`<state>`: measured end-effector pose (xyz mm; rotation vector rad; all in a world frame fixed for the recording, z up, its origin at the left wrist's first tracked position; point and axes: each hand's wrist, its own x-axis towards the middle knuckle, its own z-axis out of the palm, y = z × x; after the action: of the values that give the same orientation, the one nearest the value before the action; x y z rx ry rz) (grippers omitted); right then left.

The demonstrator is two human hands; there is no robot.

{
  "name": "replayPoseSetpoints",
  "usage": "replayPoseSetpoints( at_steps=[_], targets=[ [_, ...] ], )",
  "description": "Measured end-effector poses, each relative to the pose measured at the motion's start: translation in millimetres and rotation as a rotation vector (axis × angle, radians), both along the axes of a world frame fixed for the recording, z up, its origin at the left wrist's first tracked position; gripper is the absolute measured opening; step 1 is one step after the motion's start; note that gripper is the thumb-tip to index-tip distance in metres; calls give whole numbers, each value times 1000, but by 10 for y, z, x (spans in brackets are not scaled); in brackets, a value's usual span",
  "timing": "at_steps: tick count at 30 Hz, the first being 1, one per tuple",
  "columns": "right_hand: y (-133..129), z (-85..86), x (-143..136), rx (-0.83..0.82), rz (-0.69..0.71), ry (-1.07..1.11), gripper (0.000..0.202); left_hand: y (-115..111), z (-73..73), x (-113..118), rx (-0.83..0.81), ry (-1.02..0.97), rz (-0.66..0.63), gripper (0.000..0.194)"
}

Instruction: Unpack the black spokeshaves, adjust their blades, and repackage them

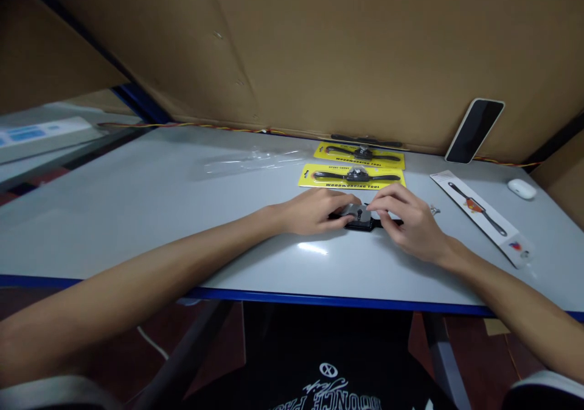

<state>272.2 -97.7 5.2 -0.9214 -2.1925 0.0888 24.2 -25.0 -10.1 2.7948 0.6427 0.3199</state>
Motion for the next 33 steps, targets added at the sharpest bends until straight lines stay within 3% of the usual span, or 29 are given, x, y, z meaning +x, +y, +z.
replayPoseSetpoints(
  at_steps=[9,20,26,33],
  targets=[
    [-11,-96,-107,-45,136,40,23,-21,9,5,36,-1,6,41],
    [96,-186,-110,-8,158,-7,26,-7,11,-12,-5,-27,-31,47],
    [109,-200,-108,18,108,-56,22,3,-15,-9,-6,-18,-20,47],
    [92,-227,-90,-94,10,-45,16,-3,-25,-4,-12,37,17,47]
  ],
)
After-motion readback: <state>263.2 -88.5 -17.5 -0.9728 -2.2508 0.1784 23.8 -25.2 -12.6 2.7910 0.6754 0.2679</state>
